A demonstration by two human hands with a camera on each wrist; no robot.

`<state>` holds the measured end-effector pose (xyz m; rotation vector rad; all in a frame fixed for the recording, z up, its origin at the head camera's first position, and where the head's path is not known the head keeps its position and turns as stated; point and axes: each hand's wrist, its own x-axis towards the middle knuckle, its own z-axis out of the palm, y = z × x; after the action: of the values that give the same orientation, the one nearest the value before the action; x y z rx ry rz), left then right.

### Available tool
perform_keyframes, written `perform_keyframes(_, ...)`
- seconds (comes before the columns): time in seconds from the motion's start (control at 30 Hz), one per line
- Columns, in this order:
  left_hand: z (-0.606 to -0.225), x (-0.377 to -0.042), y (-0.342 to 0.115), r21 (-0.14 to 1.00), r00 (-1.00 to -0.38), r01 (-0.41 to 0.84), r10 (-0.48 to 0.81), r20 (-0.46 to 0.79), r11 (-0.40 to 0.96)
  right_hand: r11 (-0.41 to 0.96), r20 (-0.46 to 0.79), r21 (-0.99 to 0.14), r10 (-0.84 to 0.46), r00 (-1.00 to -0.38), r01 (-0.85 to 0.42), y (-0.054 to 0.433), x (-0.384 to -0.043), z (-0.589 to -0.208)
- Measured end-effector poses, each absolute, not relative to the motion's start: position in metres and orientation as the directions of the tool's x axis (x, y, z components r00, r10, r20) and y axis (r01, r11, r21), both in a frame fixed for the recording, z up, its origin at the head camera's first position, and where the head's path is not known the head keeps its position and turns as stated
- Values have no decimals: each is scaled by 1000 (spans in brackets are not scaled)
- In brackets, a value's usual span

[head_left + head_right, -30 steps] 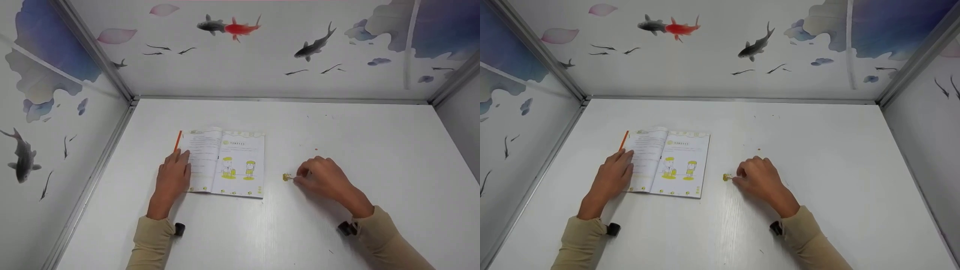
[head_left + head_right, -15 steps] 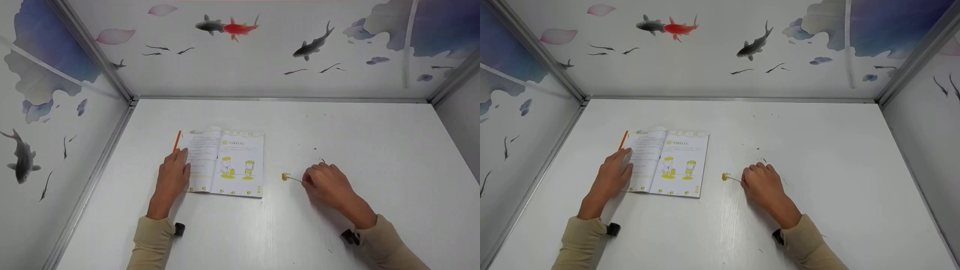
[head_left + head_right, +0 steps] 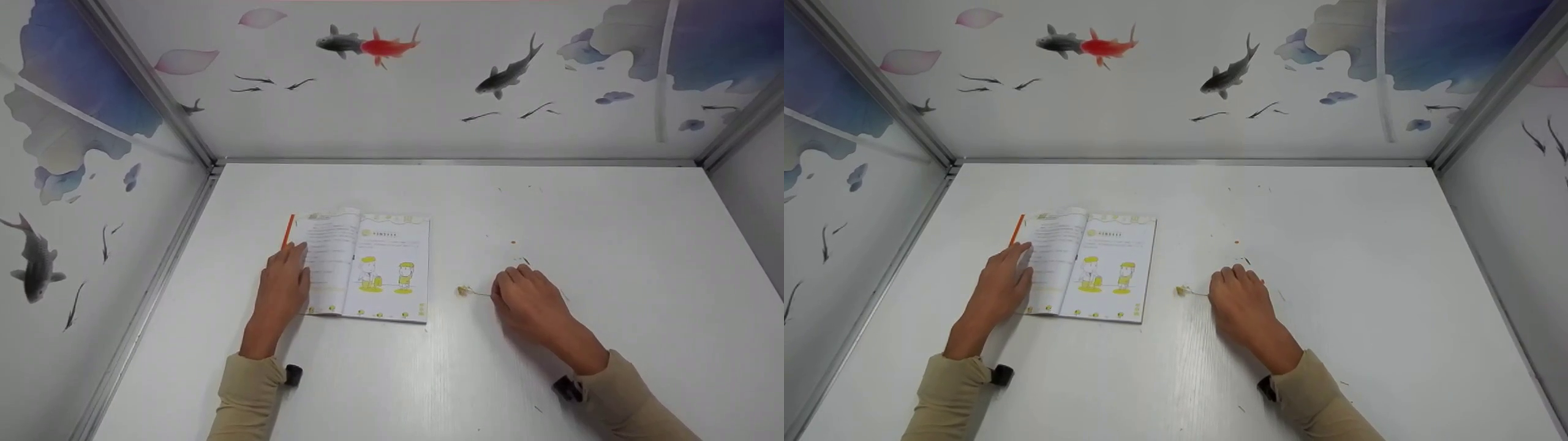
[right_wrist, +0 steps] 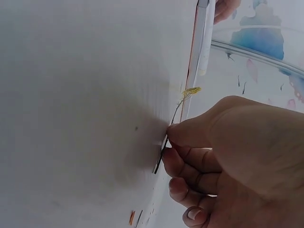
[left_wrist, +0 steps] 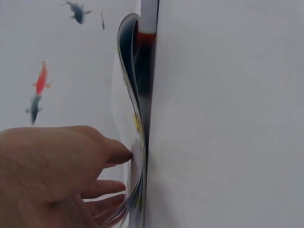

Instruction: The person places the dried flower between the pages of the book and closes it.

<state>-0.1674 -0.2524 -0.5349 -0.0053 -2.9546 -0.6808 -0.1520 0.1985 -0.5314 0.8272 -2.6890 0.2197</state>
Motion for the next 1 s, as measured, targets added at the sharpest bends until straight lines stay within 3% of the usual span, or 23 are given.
perform_keyframes(0.23,-537,-167,-255,431,-993,44,-10,121,901,817,368,-69,-512,-776,-572,189,-161,-531)
perform_keyframes(0.47,-538,-166,-256,443,-991,44,-16,131,895,828,333,-141,-477,-814,-543,167,-176,-527)
perform_keyframes(1.0,-535,-174,-259,548,-995,2,-51,82,836,811,354,-124,-501,-789,-571,105,-204,-525)
